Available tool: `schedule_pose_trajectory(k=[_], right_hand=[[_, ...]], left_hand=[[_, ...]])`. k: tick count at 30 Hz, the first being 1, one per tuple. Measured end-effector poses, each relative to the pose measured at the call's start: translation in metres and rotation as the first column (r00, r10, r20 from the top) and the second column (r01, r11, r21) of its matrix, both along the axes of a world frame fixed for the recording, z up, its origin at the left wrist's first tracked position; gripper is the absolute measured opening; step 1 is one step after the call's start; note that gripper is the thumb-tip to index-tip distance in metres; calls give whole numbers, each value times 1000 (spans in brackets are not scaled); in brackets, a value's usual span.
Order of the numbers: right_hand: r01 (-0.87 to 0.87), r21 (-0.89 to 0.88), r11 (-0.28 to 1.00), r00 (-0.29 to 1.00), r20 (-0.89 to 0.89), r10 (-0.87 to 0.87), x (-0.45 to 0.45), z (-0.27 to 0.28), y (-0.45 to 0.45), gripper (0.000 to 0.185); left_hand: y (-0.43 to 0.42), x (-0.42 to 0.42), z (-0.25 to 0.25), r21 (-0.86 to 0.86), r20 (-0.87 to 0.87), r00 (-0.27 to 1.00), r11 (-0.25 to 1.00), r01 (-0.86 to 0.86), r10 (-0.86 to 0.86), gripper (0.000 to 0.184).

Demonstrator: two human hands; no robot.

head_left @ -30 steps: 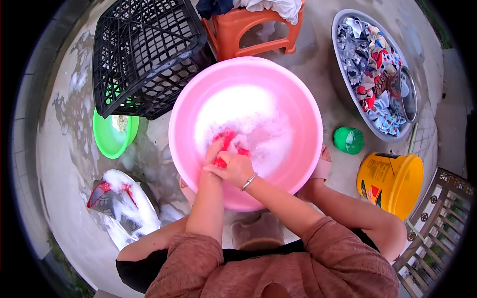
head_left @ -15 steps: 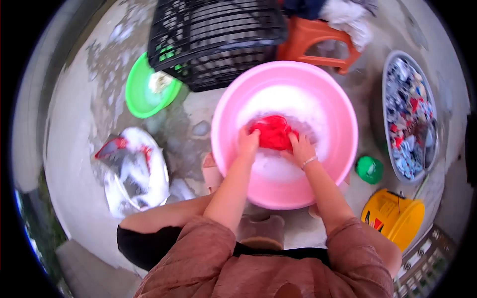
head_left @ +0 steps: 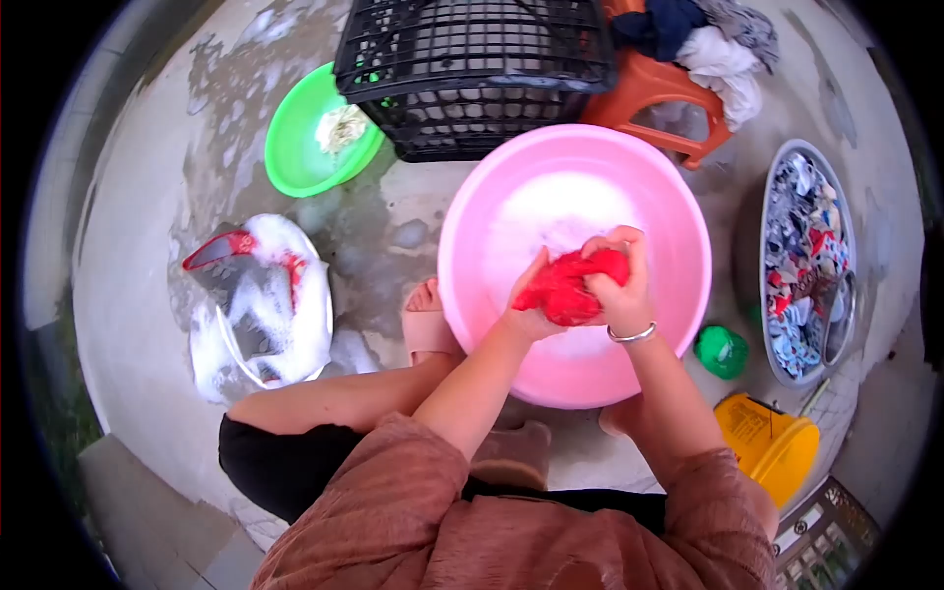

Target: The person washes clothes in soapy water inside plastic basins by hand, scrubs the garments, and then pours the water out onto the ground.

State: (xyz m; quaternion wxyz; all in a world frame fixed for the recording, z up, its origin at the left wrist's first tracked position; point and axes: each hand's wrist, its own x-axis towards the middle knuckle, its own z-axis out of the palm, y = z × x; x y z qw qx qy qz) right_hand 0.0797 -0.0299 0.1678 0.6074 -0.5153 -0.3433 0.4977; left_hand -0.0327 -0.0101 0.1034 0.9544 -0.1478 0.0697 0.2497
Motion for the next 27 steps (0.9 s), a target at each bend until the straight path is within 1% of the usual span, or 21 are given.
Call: schedule_pose_trajectory(k=[1,2,3,4,6,7,10,11,13,14,15,17,18,20,21,22,23,24,25,26,27], right_hand=[[-134,65,989,890,447,92,6,13,1,36],[-292,87,952,600,792,112,11,31,4,38],[-440,29,897,193,979,63,14,46,7,41],[-431,23,902,183,981,62,16,51,4,41],[-639,-59,767,-5,997,72,21,57,-2,35],[-635,-62,770,-11,997,71,25,54,-3,35],[-826,9,564,10,1000,-3,37,39,-6,24],[-823,8,567,8,1000,-2,37,37,-9,24],[-785,137,605,151,988,-28,33,29,-16,23],[-733,233,639,223,970,-97,29,27,-16,18],[-730,228,644,220,971,-95,25,21,-20,18],[-506,422,753,365,895,-256,12,9,-28,18],[-504,422,754,368,894,-254,6,12,-25,18],[-222,332,917,298,918,-260,-8,22,-18,9],[-217,330,919,298,918,-260,-14,19,-15,9],[65,330,942,485,814,-319,-19,11,-10,7],[330,257,908,620,666,-414,-21,3,-6,10],[485,132,864,754,438,-490,-23,-5,-4,14],[488,132,863,753,436,-493,-19,-14,-5,14],[467,41,883,805,393,-444,-11,-25,-4,14],[439,-47,897,851,342,-399,2,-37,-3,16]], left_hand=[[-1,6,6,6,17,998,998,-59,59,47],[-2,11,12,628,-289,928,778,-2,236,44],[0,14,24,928,-369,754,253,272,544,41],[2,13,33,886,-340,861,435,159,379,38],[12,16,32,723,-362,929,652,228,77,35],[17,18,30,630,-368,929,723,284,-44,33],[16,21,18,393,-334,910,840,373,-248,29],[11,21,15,312,-312,905,868,386,-290,28],[2,23,8,178,-273,899,901,396,-342,25],[-1,24,5,129,-258,897,908,399,-358,24],[-3,25,3,81,-250,895,913,400,-370,22],[-5,27,0,37,-260,893,920,390,-368,20],[-6,27,-1,34,-262,892,920,390,-369,20],[-7,27,-2,182,-387,905,947,264,-178,16],[-7,28,-1,261,-435,897,943,209,-78,14],[-6,30,0,343,-469,883,926,157,24,12],[-4,33,1,428,-491,861,897,106,132,11],[-2,37,3,430,-490,862,897,106,133,11],[-1,40,6,463,-681,705,863,203,200,8],[-1,41,7,469,-819,503,827,311,275,6],[0,32,-9,646,-759,374,552,527,532,6]])
